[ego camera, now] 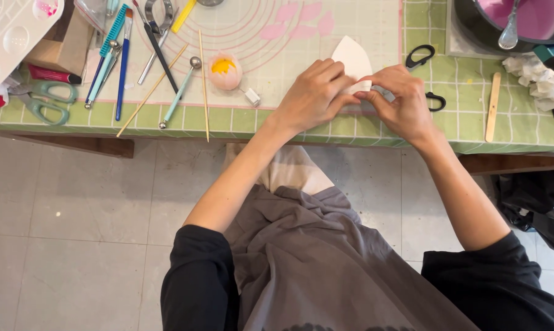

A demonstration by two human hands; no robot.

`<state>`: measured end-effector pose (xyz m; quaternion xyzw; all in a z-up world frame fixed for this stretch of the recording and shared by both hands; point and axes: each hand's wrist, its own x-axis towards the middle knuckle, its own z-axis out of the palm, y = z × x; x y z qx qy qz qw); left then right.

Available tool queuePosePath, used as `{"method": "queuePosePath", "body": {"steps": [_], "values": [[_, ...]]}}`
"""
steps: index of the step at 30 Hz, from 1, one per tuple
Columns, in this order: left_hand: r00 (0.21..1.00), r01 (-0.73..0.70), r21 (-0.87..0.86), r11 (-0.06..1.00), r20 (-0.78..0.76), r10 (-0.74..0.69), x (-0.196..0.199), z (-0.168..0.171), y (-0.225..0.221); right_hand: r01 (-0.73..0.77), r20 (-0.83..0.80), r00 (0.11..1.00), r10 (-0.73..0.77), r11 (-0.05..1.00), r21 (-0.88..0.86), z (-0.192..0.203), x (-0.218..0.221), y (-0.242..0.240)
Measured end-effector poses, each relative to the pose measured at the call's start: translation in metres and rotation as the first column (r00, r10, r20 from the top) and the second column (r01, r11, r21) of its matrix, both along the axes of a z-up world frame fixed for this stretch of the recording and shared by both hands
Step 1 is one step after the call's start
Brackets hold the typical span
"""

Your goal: Use a ball tool to shape wax petals and attach them to a flower base as part of candle making.

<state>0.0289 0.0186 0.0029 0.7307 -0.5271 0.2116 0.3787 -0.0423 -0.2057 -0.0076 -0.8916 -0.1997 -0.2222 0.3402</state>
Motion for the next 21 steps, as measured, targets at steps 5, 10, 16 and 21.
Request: {"method": "queuePosePath", "body": {"steps": [5,10,16,21], "values": [[0.993,-0.105,0.109,0.988,0.059,0.099,0.002,-0.020,-0.010,0.061,-0.096,0.994,-0.056,0.997,0.052,0.021,-0.014,0.017],[0.984,-0.164,0.082,0.983,-0.050,0.169,-0.007,-0.012,-0.007,0.392,-0.300,0.894,-0.333,0.906,0.160,0.015,-0.031,0.023],[0.984,-0.018,0.119,0.993,-0.175,0.039,0.003,0.004,0.003,0.341,-0.667,0.730,0.148,0.766,0.544,0.016,-0.032,0.020],[0.936,0.077,0.341,0.937,-0.347,0.050,0.033,-0.008,-0.010,0.282,-0.657,0.727,0.197,0.787,0.548,0.009,-0.034,0.010]]}}
